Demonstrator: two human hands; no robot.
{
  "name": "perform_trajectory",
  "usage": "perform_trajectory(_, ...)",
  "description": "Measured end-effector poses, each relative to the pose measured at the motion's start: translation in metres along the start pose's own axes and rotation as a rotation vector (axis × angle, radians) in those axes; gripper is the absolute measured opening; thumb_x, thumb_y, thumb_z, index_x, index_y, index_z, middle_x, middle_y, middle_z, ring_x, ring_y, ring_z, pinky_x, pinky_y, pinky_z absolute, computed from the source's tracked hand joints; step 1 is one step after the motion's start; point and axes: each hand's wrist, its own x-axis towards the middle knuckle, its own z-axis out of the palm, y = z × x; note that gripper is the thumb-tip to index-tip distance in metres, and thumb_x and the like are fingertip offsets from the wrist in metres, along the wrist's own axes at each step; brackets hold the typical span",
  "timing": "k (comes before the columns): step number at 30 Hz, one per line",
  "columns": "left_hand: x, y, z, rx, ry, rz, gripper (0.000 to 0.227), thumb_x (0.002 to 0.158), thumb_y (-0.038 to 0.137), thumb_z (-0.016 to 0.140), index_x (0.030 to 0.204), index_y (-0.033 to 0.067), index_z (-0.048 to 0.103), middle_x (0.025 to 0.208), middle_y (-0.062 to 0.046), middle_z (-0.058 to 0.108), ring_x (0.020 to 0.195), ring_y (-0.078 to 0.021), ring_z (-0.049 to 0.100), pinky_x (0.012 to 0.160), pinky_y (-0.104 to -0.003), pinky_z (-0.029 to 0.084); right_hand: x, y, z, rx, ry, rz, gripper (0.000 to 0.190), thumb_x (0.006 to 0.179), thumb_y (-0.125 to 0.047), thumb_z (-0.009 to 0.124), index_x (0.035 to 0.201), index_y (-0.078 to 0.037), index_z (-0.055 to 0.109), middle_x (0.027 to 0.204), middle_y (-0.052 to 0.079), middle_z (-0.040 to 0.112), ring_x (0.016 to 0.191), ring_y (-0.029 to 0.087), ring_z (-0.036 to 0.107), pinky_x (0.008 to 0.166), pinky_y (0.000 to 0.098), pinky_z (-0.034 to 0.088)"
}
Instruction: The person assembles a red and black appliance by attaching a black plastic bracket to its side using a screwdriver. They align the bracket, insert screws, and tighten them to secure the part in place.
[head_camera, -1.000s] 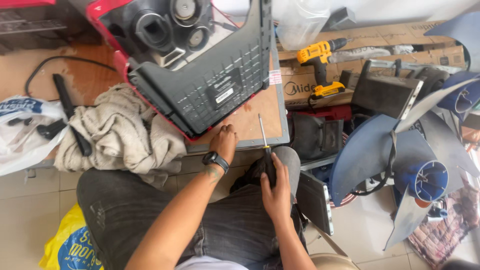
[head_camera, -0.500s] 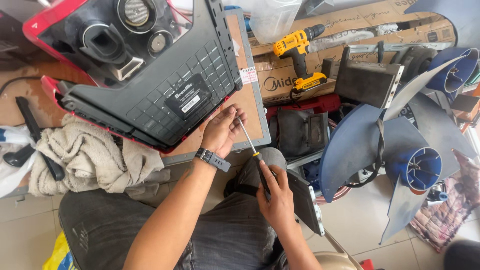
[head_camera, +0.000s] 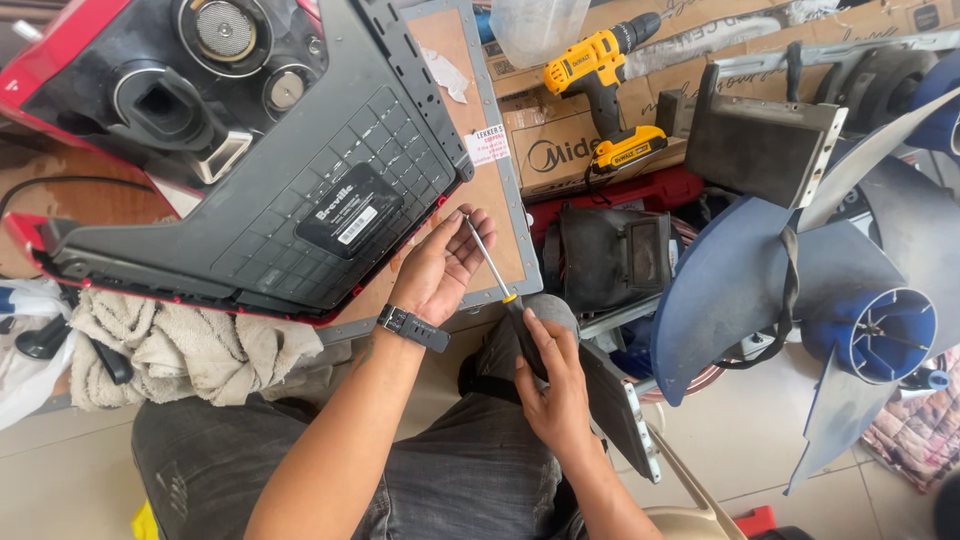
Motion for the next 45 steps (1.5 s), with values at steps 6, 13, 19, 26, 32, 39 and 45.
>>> perform_trajectory(6, 0.012, 0.002, 0.004, -0.066, -0.009, -0.002, 0.022, 0.1, 0.012, 0.061, 0.117, -0.003, 0.063, 0.116, -0.014, 0.07, 0.114, -0.0269, 0.069, 0.107, -0.042, 0.057, 0.016, 0.005, -0.003, 0.013, -0.003, -0.005, 0.061, 0.088, 0.001, 0.066, 0.147, -0.008, 0.052, 0.126, 0.017, 0.06, 0.111, 0.033, 0.065, 0.091, 0.0373, 0.054)
perform_trajectory(13, 0.017, 0.015, 0.004, 0.138, -0.069, 0.048, 0.021, 0.102, 0.016, 0.062, 0.116, 0.0001, 0.063, 0.112, -0.014, 0.071, 0.111, -0.0272, 0.07, 0.105, -0.043, 0.057, 0.034, 0.002, -0.022, 0.168, -0.073, 0.082, 0.057, 0.088, 0.001, 0.063, 0.144, -0.005, 0.055, 0.121, 0.015, 0.063, 0.104, 0.029, 0.067, 0.089, 0.0331, 0.054)
perform_trajectory(19, 0.025, 0.03, 0.02, 0.204, -0.139, 0.042, 0.023, 0.102, 0.02, 0.064, 0.117, 0.0032, 0.065, 0.11, -0.011, 0.072, 0.107, -0.0244, 0.07, 0.101, -0.04, 0.057, 0.061, -0.011, -0.04, 0.1, -0.094, 0.08, 0.056, 0.088, 0.0, 0.064, 0.142, -0.004, 0.056, 0.12, 0.016, 0.064, 0.096, 0.029, 0.07, 0.082, 0.0344, 0.057)
perform_trajectory(26, 0.047, 0.032, 0.048, -0.063, -0.109, 0.167, 0.021, 0.103, 0.022, 0.064, 0.116, 0.005, 0.065, 0.104, -0.004, 0.07, 0.1, -0.0171, 0.069, 0.096, -0.036, 0.059, 0.111, -0.017, -0.042, -0.037, 0.011, -0.179, 0.051, 0.086, 0.001, 0.07, 0.135, -0.002, 0.055, 0.124, 0.018, 0.063, 0.099, 0.04, 0.069, 0.078, 0.042, 0.058)
perform_trajectory(32, 0.056, 0.038, 0.06, -0.262, -0.177, 0.202, 0.021, 0.107, 0.022, 0.06, 0.119, 0.0054, 0.066, 0.102, -0.003, 0.069, 0.097, -0.0146, 0.067, 0.094, -0.032, 0.059, 0.129, -0.02, -0.041, -0.11, -0.028, -0.178, 0.054, 0.084, 0.0, 0.075, 0.136, -0.006, 0.06, 0.127, 0.016, 0.058, 0.092, 0.028, 0.072, 0.074, 0.0382, 0.06)
perform_trajectory(39, 0.064, 0.039, 0.067, -0.342, -0.142, 0.211, 0.022, 0.107, 0.022, 0.059, 0.12, 0.0057, 0.066, 0.103, -0.003, 0.07, 0.099, -0.0147, 0.067, 0.094, -0.031, 0.058, 0.143, -0.018, -0.049, -0.187, -0.028, -0.283, 0.056, 0.084, 0.002, 0.074, 0.137, -0.007, 0.061, 0.129, 0.018, 0.055, 0.104, 0.032, 0.068, 0.08, 0.039, 0.06)
perform_trajectory(45, 0.058, 0.039, 0.07, -0.371, -0.244, 0.211, 0.022, 0.11, 0.022, 0.058, 0.123, 0.0067, 0.066, 0.109, -0.005, 0.072, 0.101, -0.0159, 0.068, 0.095, -0.031, 0.057, 0.153, -0.02, -0.056, -0.251, 0.005, -0.4, 0.057, 0.084, 0.01, 0.068, 0.138, -0.008, 0.061, 0.133, 0.017, 0.057, 0.112, 0.032, 0.065, 0.09, 0.0421, 0.059)
